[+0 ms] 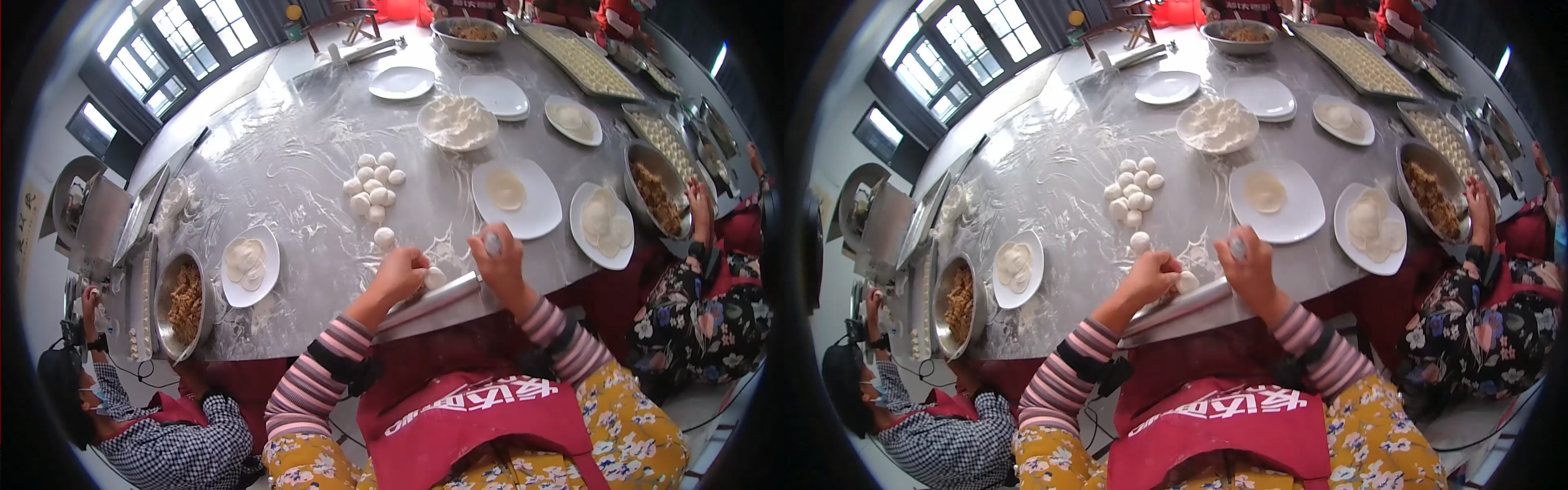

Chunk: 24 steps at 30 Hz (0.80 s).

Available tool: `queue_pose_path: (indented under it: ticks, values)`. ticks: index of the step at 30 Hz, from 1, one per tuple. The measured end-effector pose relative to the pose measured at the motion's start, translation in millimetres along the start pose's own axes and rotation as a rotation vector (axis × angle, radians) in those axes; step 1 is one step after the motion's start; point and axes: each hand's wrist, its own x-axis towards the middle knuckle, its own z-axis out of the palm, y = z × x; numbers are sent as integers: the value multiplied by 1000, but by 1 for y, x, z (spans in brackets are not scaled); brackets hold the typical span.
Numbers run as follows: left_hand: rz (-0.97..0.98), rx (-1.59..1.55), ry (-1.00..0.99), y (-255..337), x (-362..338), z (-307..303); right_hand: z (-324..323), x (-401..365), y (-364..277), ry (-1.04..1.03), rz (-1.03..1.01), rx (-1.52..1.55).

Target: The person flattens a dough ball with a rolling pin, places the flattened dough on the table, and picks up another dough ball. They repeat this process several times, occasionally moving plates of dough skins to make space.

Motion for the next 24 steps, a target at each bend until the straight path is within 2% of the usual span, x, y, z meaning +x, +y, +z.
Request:
queue_pose_path:
  ticks: [1, 4, 7, 9, 11, 12, 13, 15, 16, 19, 24]
  values:
    - [1, 6, -15, 3, -2, 1, 12, 9, 1, 0, 33, -22]
    - [139, 294, 131, 32, 0, 1, 36, 30, 15, -10, 97, 21]
    - [217, 233, 32, 20, 9, 2, 29, 26, 19, -58, 124, 107]
    - [200, 250, 2, 24, 1, -3, 7, 13, 13, -85, -120, -223]
    - [182, 138, 95, 7, -5, 1, -11, -7, 1, -19, -44, -78]
    - [113, 19, 85, -3, -4, 5, -18, -16, -1, -81, 161, 94]
    - [105, 19, 84, 0, -7, 4, -13, -12, 0, -85, 166, 98]
    - [115, 80, 17, 15, -14, 2, 5, 7, 2, 28, 34, 0]
    - [120, 88, 9, 21, -13, 0, 15, 17, 5, 7, 53, -15]
    - [63, 250, 79, 32, -2, -4, 38, 38, 15, 4, 6, 65]
    - [181, 196, -64, 19, 2, -7, -2, 8, 0, -25, 18, 16]
